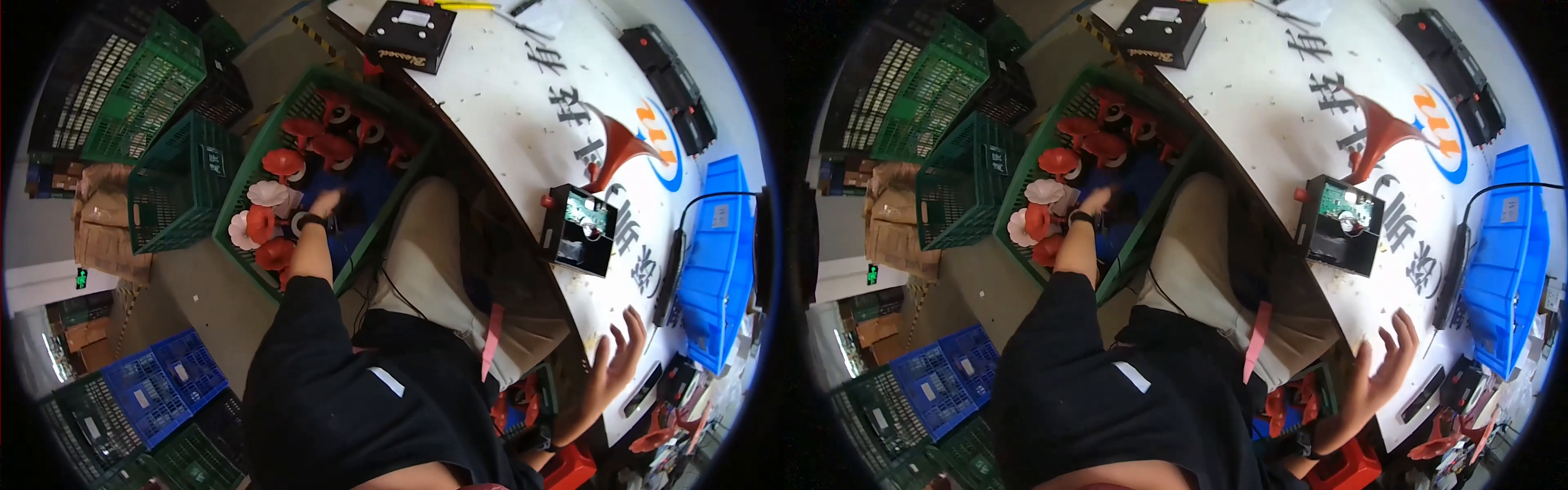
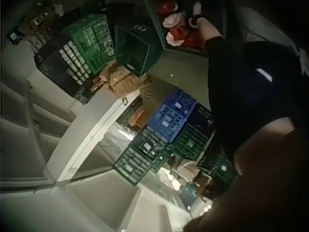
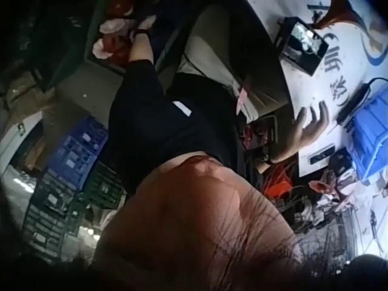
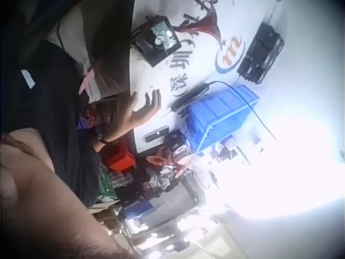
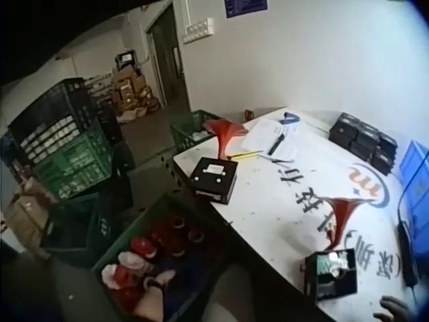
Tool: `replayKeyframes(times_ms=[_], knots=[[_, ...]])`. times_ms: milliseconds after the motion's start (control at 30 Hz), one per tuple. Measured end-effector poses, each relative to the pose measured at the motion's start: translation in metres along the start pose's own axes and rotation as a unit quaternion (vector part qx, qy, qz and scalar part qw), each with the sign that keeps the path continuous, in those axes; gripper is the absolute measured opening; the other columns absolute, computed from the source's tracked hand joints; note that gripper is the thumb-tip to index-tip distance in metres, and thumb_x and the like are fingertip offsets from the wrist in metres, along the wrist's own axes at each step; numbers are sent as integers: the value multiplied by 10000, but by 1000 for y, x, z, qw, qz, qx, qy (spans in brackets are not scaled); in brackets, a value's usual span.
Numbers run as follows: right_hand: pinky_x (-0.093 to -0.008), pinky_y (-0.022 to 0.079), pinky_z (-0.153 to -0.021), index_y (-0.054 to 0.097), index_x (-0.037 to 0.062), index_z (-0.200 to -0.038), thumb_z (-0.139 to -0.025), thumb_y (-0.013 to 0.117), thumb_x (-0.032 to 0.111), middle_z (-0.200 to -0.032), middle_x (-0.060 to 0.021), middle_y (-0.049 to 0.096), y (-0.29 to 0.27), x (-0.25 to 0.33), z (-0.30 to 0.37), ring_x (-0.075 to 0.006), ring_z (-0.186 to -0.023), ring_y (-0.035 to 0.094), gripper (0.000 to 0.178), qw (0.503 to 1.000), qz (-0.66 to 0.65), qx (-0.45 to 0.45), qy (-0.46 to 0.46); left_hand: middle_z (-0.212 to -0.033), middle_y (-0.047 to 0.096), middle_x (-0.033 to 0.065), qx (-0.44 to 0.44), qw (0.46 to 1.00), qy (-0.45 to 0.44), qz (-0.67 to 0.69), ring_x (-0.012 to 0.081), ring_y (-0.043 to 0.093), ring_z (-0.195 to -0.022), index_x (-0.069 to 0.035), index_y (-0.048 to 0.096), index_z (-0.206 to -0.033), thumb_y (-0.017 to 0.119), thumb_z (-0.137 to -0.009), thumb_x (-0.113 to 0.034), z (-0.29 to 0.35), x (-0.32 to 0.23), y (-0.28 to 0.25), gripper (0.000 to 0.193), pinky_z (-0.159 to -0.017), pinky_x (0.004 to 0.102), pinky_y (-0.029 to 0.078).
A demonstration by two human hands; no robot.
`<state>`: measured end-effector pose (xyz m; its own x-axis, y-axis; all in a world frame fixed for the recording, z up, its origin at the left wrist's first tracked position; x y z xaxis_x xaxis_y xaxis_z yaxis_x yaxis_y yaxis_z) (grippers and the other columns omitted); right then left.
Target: The person assembles gramophone-style speakers by retrieving bases and horns from crates, fitting the horns into the bases, and securing them with a power screwdriver before returning them to a crate.
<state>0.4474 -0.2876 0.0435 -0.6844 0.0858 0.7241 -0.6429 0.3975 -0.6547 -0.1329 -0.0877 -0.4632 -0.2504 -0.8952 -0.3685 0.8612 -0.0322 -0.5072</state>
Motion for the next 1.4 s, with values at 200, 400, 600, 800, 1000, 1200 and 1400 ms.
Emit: replayKeyframes(times_ms=[200, 400, 600, 800, 1000, 1200, 1400], knots=[[-394, 472, -1056, 552, -29, -1414, -1020, 644, 182, -1440, -176, 571, -20, -52, 12, -267, -1328, 560, 457, 996, -6, -1, 84, -1402, 645, 227, -160, 963, 57, -208, 301, 605, -1299, 65, 507, -1480, 736, -791, -729, -118, 120, -13, 1076, -1055, 495, 467], [-397, 478, -1055, 572, -43, -1393, -1058, 586, 139, -1391, -176, 617, -5, -22, -11, -263, -1320, 573, 381, 996, 26, 0, 80, -1043, 720, 161, -94, 991, 90, -37, 244, 675, -946, 54, 680, -1121, 796, -777, -362, -83, 77, 8, 553, -822, 413, 519], [-386, 496, -997, 618, -53, -1284, -976, 697, 312, -1323, -237, 618, 6, 33, -24, -316, -1216, 612, 484, 991, -105, 74, 31, -1146, 741, 28, 266, 912, 311, 35, 168, 678, -1021, 4, 709, -1226, 744, -869, -147, 91, -76, -52, 389, -897, 299, 519], [-474, 430, -1112, 497, -49, -1409, -604, 1013, 436, -1428, -270, 519, 102, 99, -29, -413, -1299, 557, 1071, 904, -273, 284, -166, -1342, 658, 163, 423, 656, 414, 467, 240, 647, -1205, 81, 571, -1395, 610, -952, -163, 377, -125, -99, 507, -1015, 362, 523], [-470, 430, -1120, 278, 43, -1591, -637, 1021, 327, -1537, -287, 432, 101, 131, -38, -404, -1368, 510, 1242, 894, -261, 219, -292, -1363, 624, 120, 656, 644, 231, 318, 186, 598, -1249, 32, 534, -1452, 695, -967, -165, 527, -155, 37, 548, -1068, 344, 476], [-498, 425, -1127, 186, 31, -1621, -671, 980, 409, -1556, -278, 415, 55, 85, -52, -396, -1407, 489, 1294, 865, -388, 202, -248, -1299, 617, 147, 471, 737, 478, -82, 203, 612, -1157, -13, 504, -1447, 821, -901, -320, 563, -198, 63, 702, -1035, 369, 487], [-472, 414, -1157, 346, 18, -1583, -707, 805, 775, -1520, -266, 472, 0, 40, -60, -334, -1360, 536, 1245, 896, -412, 159, -52, -1381, 503, 192, -1, 549, 831, -92, 289, 544, -1257, -32, 374, -1543, 948, -727, -372, 547, -238, 73, 1054, -1045, 424, 478]])
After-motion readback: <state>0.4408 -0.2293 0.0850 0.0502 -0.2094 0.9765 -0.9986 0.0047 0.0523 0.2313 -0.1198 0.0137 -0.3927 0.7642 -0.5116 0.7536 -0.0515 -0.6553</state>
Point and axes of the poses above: each hand's wrist, its own z-axis away from the middle knuckle, its own y-axis out of the palm, x = y × z, the point moved 7 cm from there along -z, towards the middle knuckle
